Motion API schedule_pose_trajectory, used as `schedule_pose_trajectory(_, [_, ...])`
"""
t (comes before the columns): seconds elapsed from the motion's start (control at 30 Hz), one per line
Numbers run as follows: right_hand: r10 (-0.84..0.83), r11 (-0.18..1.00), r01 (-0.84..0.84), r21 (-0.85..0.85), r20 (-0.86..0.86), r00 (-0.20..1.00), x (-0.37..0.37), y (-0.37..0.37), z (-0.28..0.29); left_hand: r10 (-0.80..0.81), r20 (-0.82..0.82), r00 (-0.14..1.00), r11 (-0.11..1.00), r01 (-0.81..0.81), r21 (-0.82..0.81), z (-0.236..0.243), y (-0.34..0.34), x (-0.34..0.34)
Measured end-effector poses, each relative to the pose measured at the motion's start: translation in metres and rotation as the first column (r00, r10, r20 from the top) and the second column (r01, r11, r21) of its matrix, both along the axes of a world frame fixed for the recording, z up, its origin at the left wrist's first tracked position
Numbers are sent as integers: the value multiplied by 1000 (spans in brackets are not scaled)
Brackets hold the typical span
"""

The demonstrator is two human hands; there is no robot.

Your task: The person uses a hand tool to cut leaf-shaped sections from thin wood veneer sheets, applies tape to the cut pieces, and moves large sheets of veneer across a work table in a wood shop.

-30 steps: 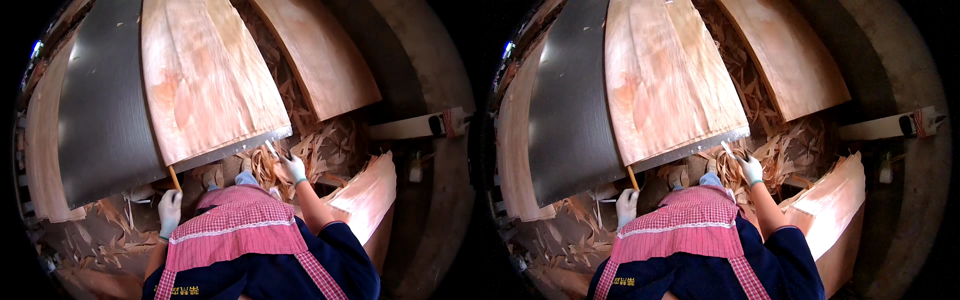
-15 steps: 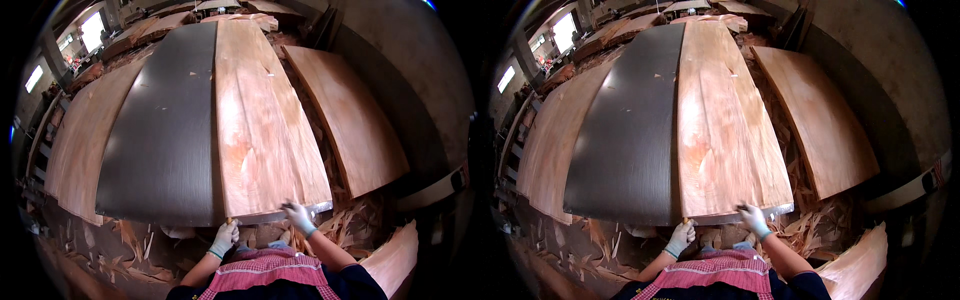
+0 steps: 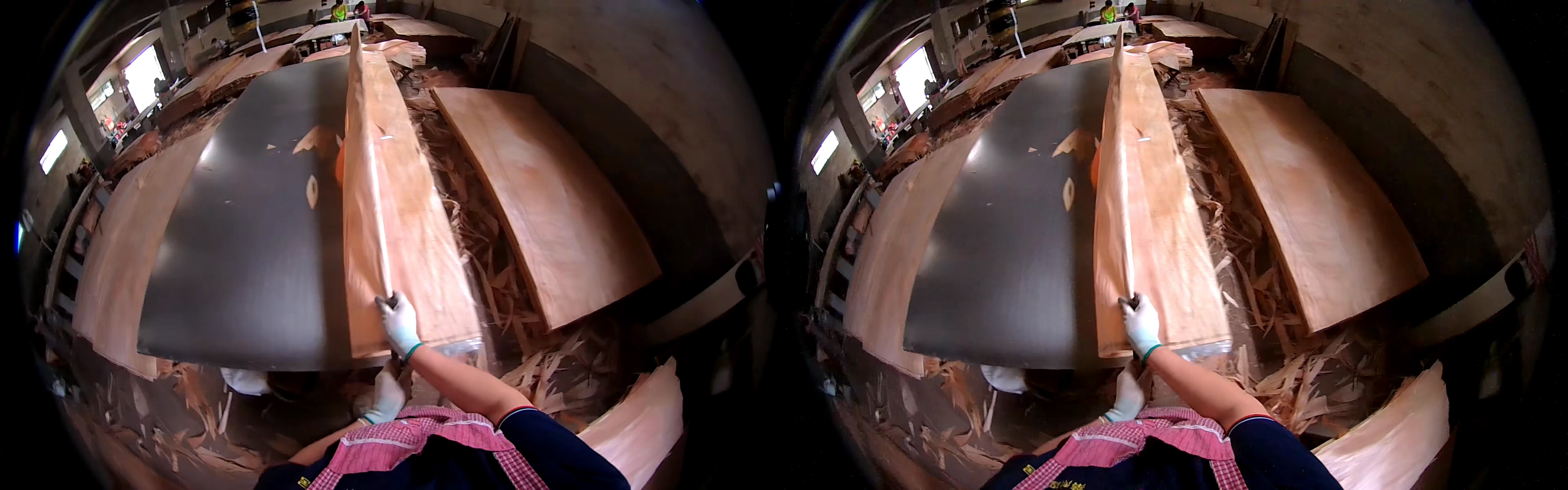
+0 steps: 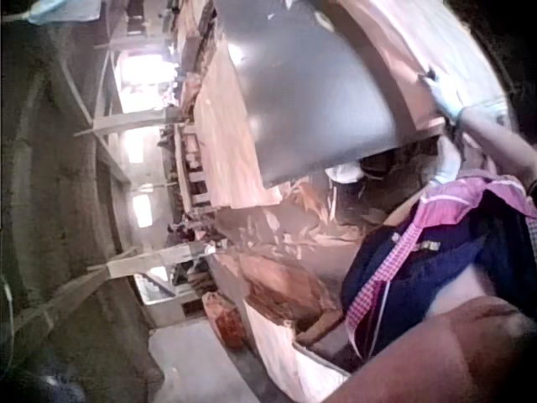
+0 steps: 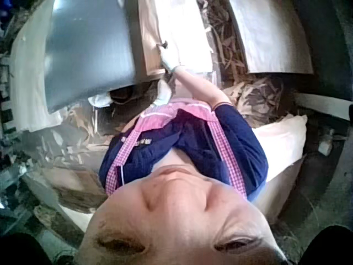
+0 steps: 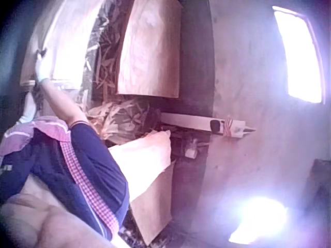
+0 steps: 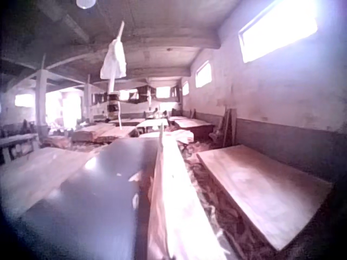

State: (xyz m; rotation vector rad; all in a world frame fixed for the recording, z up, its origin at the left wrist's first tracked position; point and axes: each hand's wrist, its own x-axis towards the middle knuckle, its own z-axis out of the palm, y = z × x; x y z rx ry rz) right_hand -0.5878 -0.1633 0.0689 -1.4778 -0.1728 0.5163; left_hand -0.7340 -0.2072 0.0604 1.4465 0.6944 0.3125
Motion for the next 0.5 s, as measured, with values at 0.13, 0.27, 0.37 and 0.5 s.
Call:
schedule_pose_trajectory(0.13, [68,982,-69,176,10,998,87,-108,54,-350,140,926,917,369,-150,55,-80,78])
schedule_pose_trajectory(0.27, [34,999,-27,-30,253,967,217,-232,120,-542,209,814,819,567,-84,76,-146,149])
schedule_pose_trajectory(0.37, [37,998,-20,-57,314,949,321,-330,147,-667,-43,743,744,664,-76,42,-174,191])
schedule_pose_trajectory(0.5, [48,996,-59,61,168,985,441,-451,168,-638,-109,763,754,588,-293,-61,-210,225])
